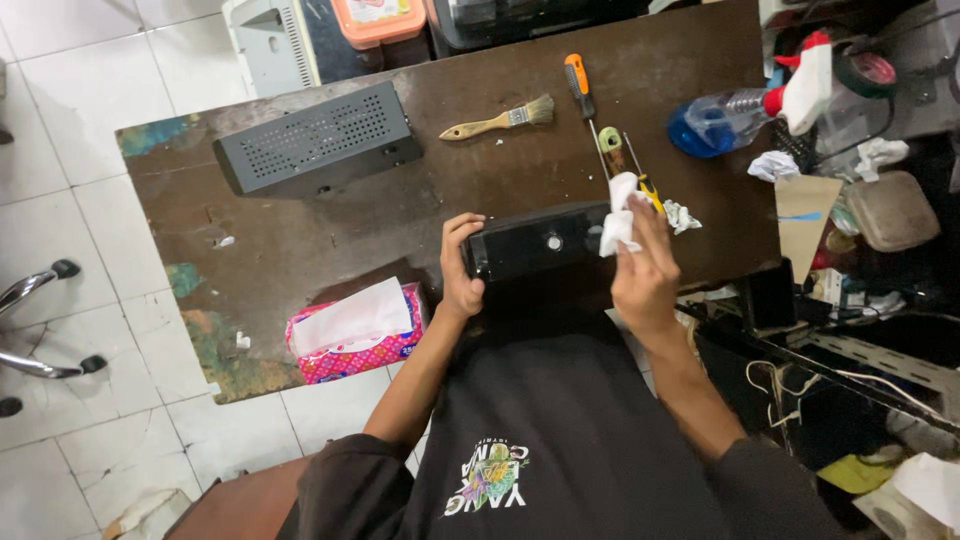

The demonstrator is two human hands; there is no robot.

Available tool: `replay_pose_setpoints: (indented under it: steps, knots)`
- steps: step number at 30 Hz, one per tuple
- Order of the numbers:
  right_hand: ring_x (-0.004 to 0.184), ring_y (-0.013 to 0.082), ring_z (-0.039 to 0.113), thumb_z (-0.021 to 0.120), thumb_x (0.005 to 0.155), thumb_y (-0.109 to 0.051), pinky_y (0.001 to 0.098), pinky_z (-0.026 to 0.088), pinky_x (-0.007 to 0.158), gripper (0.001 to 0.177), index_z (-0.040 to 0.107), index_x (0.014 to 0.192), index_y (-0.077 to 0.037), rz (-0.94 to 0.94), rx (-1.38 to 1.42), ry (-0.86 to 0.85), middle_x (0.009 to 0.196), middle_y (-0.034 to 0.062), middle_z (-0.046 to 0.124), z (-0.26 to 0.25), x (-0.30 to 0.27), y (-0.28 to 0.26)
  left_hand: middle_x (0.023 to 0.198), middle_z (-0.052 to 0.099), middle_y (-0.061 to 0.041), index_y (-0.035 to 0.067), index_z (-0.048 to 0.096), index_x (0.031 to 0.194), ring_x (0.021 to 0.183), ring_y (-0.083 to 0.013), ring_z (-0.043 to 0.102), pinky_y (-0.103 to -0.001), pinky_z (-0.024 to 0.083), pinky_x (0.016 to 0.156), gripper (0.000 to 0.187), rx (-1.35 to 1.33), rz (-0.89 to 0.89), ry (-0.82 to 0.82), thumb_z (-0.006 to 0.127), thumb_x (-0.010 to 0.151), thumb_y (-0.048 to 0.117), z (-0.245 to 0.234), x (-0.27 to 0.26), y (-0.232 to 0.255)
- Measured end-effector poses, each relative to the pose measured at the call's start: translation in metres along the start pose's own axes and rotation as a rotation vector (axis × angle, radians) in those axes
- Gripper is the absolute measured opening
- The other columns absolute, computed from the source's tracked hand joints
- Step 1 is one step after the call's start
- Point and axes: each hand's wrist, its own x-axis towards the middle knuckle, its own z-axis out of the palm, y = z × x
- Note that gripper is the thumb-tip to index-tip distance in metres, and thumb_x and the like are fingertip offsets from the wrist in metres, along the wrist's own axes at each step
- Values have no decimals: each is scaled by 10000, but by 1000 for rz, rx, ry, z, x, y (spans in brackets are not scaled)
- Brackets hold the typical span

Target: The person cleans a black electronic device, likely a VCR, using a spray bottle and tissue paper. They wipe the exterior surfaces, including the front, sides, and back, and also clean the interior components after opening the casing.

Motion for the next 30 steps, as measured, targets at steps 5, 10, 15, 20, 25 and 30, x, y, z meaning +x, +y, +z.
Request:
replay_pose_setpoints:
  steps: [5, 10, 15, 20, 25, 30]
  knots:
    - [1318, 429, 435, 494, 954, 40, 519, 264, 1158, 321, 561, 1249, 145, 7, -75, -95, 1395, 301, 488, 19, 8, -16, 1190, 517, -180, 31, 419, 1241, 1151, -332, 517, -448, 372, 1024, 1002, -104, -132, -102, 934, 537, 526, -4, 2, 8]
    - [1245, 388, 537, 544, 901, 5, 474, 372, 1097, 332, 615, 1217, 78, -219, -141, -81, 1292, 238, 591, 56, 15, -52, 1164, 515, -155, 36, 410, 1230, 1134, -299, 519, -416, 368, 1016, 913, -107, -192, -98, 951, 582, 384, -4, -9, -9]
    - [1277, 316, 536, 486, 924, -34, 432, 380, 1111, 360, 612, 1258, 9, -345, -120, -81, 1349, 168, 576, 84, 8, -79, 1096, 476, -206, -2, 349, 1199, 1072, -337, 516, -484, 394, 941, 884, -25, -277, -131, 916, 627, 363, -10, -32, -33]
    - [1277, 289, 542, 502, 926, -6, 471, 178, 1188, 341, 632, 1238, 36, -210, -276, -51, 1315, 178, 616, 44, 0, -17, 1142, 508, -142, 46, 426, 1170, 1130, -300, 540, -420, 378, 1024, 832, -142, -175, -69, 965, 578, 273, -4, 1, 2]
    - [1283, 318, 524, 488, 953, -1, 482, 160, 1176, 299, 625, 1214, 51, -8, -178, -22, 1330, 188, 598, 47, -3, -30, 1135, 507, -144, 41, 434, 1164, 1129, -307, 546, -426, 384, 1026, 845, -166, -150, -53, 976, 557, 272, -2, -1, -3]
    - [1268, 264, 550, 553, 919, -31, 458, 236, 1173, 341, 634, 1249, -37, -166, -131, -50, 1342, 111, 602, 64, -8, -62, 1128, 517, -157, 39, 422, 1178, 1126, -321, 548, -439, 382, 1018, 845, -161, -114, -71, 953, 597, 348, -2, -1, -8]
